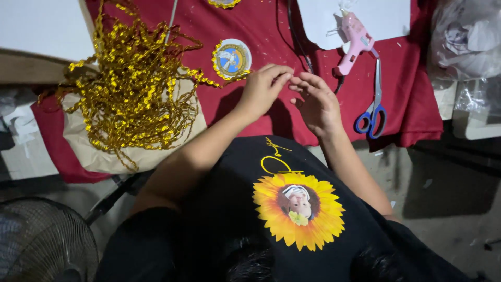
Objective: Applying gold decorative trim to the edges of circular medallions using a hot glue gun.
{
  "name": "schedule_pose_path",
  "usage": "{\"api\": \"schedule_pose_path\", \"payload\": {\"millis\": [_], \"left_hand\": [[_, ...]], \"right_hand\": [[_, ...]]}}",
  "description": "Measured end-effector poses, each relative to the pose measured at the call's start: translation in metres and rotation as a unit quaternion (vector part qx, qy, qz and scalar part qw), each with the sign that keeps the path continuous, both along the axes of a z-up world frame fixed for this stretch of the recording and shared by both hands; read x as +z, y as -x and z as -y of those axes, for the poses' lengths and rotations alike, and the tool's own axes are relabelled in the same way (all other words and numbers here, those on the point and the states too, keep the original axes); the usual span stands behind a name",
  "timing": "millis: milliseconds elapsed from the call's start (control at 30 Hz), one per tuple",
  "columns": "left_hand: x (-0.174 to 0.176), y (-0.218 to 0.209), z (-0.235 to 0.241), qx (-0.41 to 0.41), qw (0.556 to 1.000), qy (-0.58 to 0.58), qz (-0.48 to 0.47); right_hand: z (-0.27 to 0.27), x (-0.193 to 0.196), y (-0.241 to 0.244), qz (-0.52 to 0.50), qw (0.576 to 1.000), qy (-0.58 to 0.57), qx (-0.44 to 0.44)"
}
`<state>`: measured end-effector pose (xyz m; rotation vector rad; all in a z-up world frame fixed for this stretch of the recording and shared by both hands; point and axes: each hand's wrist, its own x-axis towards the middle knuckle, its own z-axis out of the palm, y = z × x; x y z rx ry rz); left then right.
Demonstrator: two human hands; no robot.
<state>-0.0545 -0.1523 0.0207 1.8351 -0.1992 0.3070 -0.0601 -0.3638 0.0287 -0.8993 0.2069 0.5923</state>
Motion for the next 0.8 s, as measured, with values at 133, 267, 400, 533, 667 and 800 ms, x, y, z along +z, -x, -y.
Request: {"api": "schedule_pose_path", "payload": {"millis": [133, 267, 400, 533, 667, 800], "left_hand": [[0.001, -0.004, 0.006, -0.081, 0.988, 0.050, -0.122], [0.006, -0.010, 0.013, -0.151, 0.967, 0.056, -0.195], [-0.035, -0.019, 0.022, -0.160, 0.946, 0.149, -0.239], [-0.030, -0.015, 0.025, -0.181, 0.786, 0.445, -0.391], [-0.019, -0.003, 0.034, -0.206, 0.703, 0.537, -0.419], [0.002, 0.002, 0.035, -0.230, 0.651, 0.597, -0.409]], "right_hand": [[0.014, -0.001, 0.003, 0.082, 0.994, 0.068, -0.005], [0.023, 0.004, 0.006, 0.143, 0.971, 0.191, 0.003], [0.027, 0.019, 0.004, 0.218, 0.950, 0.219, -0.035], [0.021, 0.036, -0.003, 0.283, 0.894, 0.344, -0.041], [-0.002, 0.048, -0.008, 0.427, 0.812, 0.396, -0.042], [-0.001, 0.026, -0.013, 0.385, 0.846, 0.350, -0.118]]}}
